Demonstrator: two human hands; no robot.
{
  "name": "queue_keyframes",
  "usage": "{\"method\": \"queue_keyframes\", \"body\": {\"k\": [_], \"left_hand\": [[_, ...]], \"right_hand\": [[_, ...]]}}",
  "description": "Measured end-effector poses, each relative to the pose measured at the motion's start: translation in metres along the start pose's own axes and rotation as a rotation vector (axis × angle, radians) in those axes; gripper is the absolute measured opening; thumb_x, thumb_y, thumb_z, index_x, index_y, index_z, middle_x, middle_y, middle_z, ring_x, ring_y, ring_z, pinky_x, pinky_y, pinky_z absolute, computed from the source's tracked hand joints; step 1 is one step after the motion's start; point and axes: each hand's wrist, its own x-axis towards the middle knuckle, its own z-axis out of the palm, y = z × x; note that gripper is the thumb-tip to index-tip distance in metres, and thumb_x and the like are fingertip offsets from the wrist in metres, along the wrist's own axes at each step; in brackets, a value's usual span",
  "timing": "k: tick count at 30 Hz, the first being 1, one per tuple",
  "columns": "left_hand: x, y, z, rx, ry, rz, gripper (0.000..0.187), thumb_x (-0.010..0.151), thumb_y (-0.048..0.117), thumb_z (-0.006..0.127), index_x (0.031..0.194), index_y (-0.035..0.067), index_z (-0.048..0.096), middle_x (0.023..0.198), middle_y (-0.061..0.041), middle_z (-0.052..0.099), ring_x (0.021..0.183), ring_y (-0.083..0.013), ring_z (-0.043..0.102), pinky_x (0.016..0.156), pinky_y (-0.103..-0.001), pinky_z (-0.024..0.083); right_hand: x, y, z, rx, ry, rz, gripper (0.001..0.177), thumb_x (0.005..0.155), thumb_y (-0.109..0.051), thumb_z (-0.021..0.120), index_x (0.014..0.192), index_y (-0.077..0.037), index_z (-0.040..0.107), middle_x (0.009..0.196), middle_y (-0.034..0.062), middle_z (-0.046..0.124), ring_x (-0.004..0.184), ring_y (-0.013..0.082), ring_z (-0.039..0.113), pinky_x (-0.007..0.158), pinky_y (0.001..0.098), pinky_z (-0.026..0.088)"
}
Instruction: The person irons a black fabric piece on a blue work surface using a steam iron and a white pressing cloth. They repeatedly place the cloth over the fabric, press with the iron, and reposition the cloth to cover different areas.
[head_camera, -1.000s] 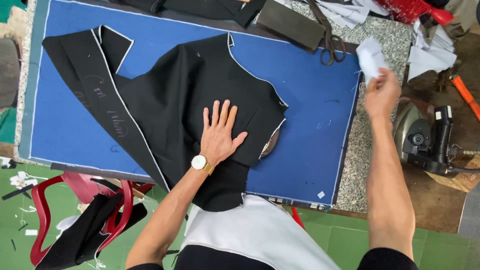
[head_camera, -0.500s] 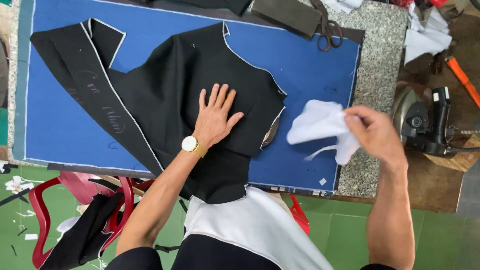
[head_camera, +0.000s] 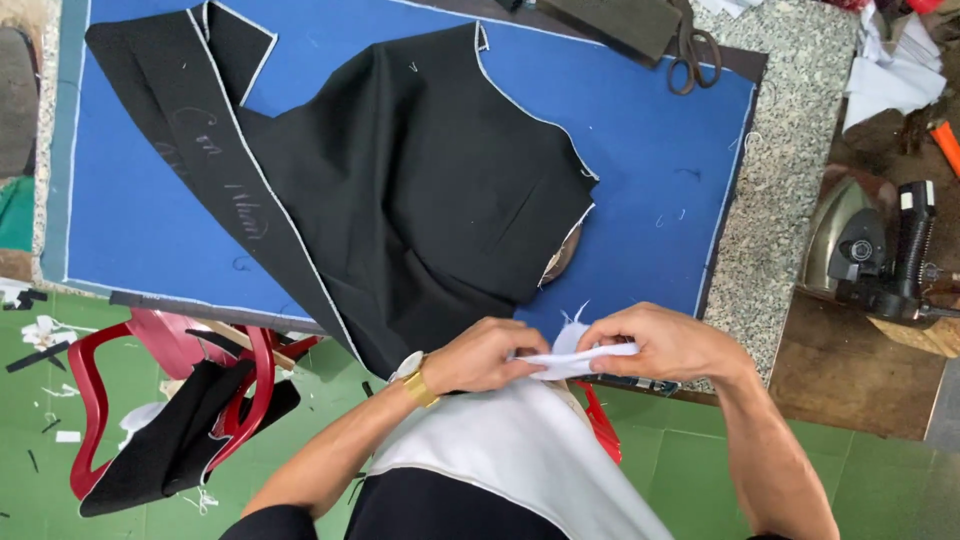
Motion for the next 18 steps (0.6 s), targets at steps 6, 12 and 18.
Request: {"method": "queue_keyframes", "body": {"k": [6, 12, 18], "left_hand": [[-0.045, -0.01, -0.011, -0.086, -0.012, -0.301, 0.011, 0.095, 0.026, 0.075, 0.094, 0.015, 0.072, 0.076, -0.004, 0.071, 0.07, -0.0198, 0.068, 0.063, -0.035, 0.052], [-0.054, -0.003, -0.038, -0.019, 0.15, -0.399, 0.015, 0.086, 0.011, 0.076, 0.098, 0.005, 0.069, 0.087, -0.021, 0.072, 0.08, -0.0389, 0.07, 0.069, -0.046, 0.054], [-0.048, 0.021, -0.086, 0.161, 0.631, -0.237, 0.013, 0.084, 0.011, 0.08, 0.096, 0.011, 0.075, 0.075, -0.01, 0.07, 0.069, -0.0294, 0.069, 0.063, -0.037, 0.055]], "right_hand": [[0.013, 0.009, -0.008, -0.139, -0.092, 0.312, 0.025, 0.095, -0.023, 0.069, 0.115, -0.019, 0.082, 0.077, 0.0008, 0.07, 0.066, 0.0148, 0.058, 0.063, 0.0284, 0.045], [0.028, 0.025, -0.043, -0.204, 0.165, 0.258, 0.024, 0.093, -0.009, 0.068, 0.115, -0.012, 0.077, 0.102, 0.0103, 0.078, 0.095, 0.0242, 0.074, 0.089, 0.0373, 0.058], [0.055, 0.026, -0.098, -0.458, 0.704, -0.32, 0.026, 0.085, -0.005, 0.077, 0.111, -0.006, 0.072, 0.1, 0.0131, 0.07, 0.099, 0.032, 0.067, 0.093, 0.0435, 0.052]]}}
